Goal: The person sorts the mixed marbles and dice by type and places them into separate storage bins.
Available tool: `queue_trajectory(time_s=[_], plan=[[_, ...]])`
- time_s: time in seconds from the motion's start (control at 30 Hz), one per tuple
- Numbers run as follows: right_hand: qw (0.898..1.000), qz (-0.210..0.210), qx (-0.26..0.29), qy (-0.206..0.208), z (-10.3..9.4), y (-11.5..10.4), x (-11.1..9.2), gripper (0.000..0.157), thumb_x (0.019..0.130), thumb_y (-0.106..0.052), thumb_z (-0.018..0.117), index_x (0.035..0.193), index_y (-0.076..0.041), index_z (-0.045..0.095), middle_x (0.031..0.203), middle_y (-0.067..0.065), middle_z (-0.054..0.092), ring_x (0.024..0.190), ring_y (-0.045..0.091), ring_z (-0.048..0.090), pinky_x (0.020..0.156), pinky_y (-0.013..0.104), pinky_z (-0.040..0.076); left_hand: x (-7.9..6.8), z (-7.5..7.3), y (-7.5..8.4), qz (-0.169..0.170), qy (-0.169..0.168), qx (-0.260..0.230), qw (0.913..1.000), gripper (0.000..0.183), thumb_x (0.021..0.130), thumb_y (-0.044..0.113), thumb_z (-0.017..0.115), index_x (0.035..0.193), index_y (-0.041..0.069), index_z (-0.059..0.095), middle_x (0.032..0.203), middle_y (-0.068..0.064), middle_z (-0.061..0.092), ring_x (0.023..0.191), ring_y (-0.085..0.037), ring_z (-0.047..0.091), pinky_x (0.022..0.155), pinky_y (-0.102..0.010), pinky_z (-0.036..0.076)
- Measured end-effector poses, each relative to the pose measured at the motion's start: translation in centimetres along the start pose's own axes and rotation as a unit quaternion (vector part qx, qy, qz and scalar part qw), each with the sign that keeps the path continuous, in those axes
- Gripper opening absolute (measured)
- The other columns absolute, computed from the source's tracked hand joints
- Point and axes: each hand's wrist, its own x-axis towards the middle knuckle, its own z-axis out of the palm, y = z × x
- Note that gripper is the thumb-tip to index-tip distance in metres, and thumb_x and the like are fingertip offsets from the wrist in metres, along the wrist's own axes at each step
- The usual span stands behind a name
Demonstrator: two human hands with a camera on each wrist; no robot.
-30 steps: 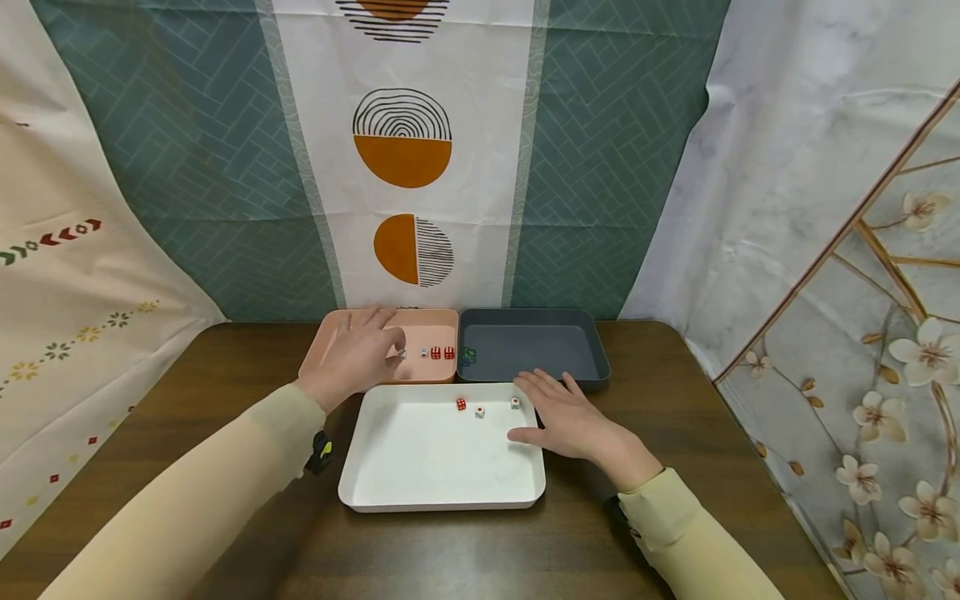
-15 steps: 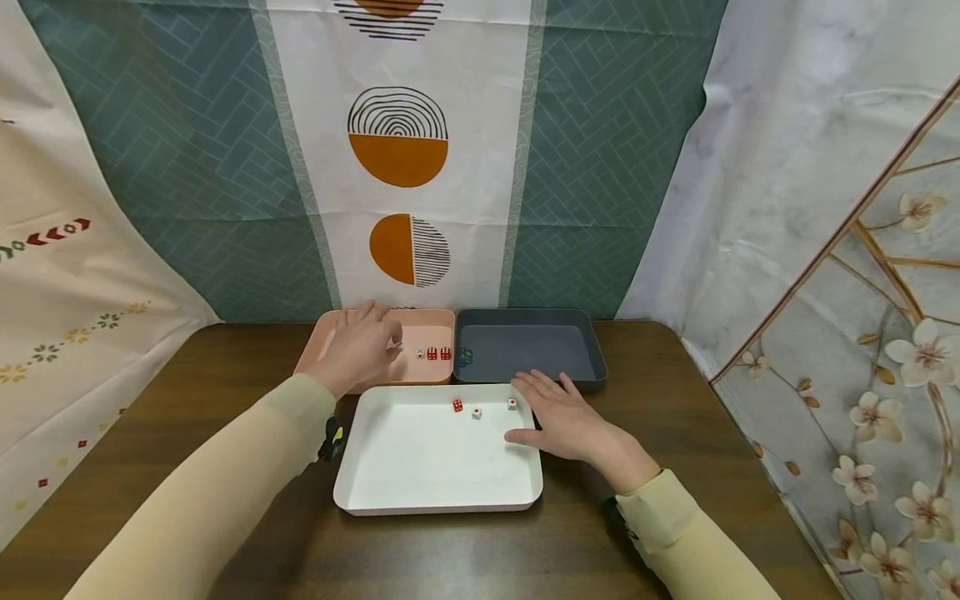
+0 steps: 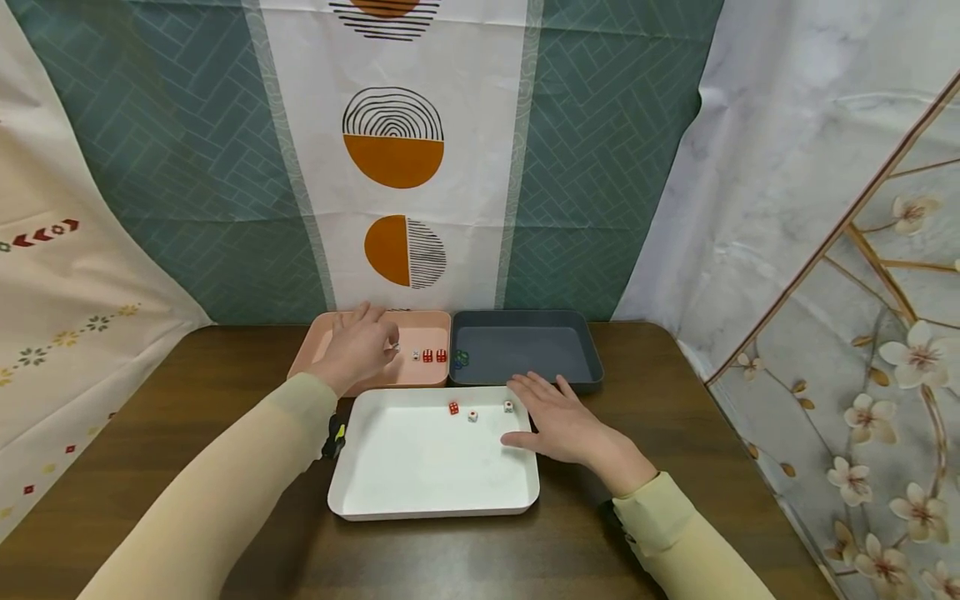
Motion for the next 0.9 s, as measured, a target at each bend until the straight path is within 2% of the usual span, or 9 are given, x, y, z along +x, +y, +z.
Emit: queue_trajectory(time_s=[0.2,0.4,0.57,0.9], plan=[[1.000,0.002,-0.006,0.000,0.1,0.0,0.0,0.093,0.103,-0.059,0.074,0.173,-0.010,0.036,0.179,0.010,0.034,0.169,0.032,0.019,0.133,0.064,0.005,0.3,0.5,-0.4,-0.004,-0.003,-0.006,1.0000,0.011,0.100,0.020,0.083,0.108,0.014,0.079,0.165,-0.024,0.047,0.163,-0.054,0.019,0.121,-0.086,0.005],[1.000,0.006,-0.002,0.000,0.1,0.0,0.1,0.092,0.103,-0.058,0.074,0.173,-0.012,0.037,0.179,0.008,0.033,0.169,0.031,0.019,0.134,0.063,0.005,0.7,1.0,-0.7,-0.002,-0.006,-0.004,1.0000,0.009,0.101,0.020,0.080,0.108,0.015,0.080,0.170,-0.026,0.041,0.163,-0.055,0.019,0.121,-0.086,0.006],[1.000,0.010,-0.006,-0.003,0.0,-0.1,0.1,0.092,0.103,-0.060,0.073,0.173,-0.014,0.036,0.179,0.007,0.033,0.169,0.029,0.018,0.134,0.061,0.004,1.1,1.3,-0.7,-0.004,-0.011,-0.001,0.9999,0.007,0.102,0.020,0.076,0.106,0.016,0.079,0.170,-0.027,0.041,0.163,-0.056,0.019,0.121,-0.086,0.006],[1.000,0.012,-0.007,-0.003,0.0,-0.1,0.0,0.092,0.102,-0.061,0.074,0.173,-0.014,0.037,0.179,0.006,0.033,0.169,0.029,0.018,0.134,0.062,0.005,1.9,2.0,-0.3,-0.022,-0.030,0.001,0.9993,0.009,0.102,0.022,0.077,0.106,0.016,0.081,0.170,-0.027,0.041,0.164,-0.054,0.018,0.122,-0.085,0.003]])
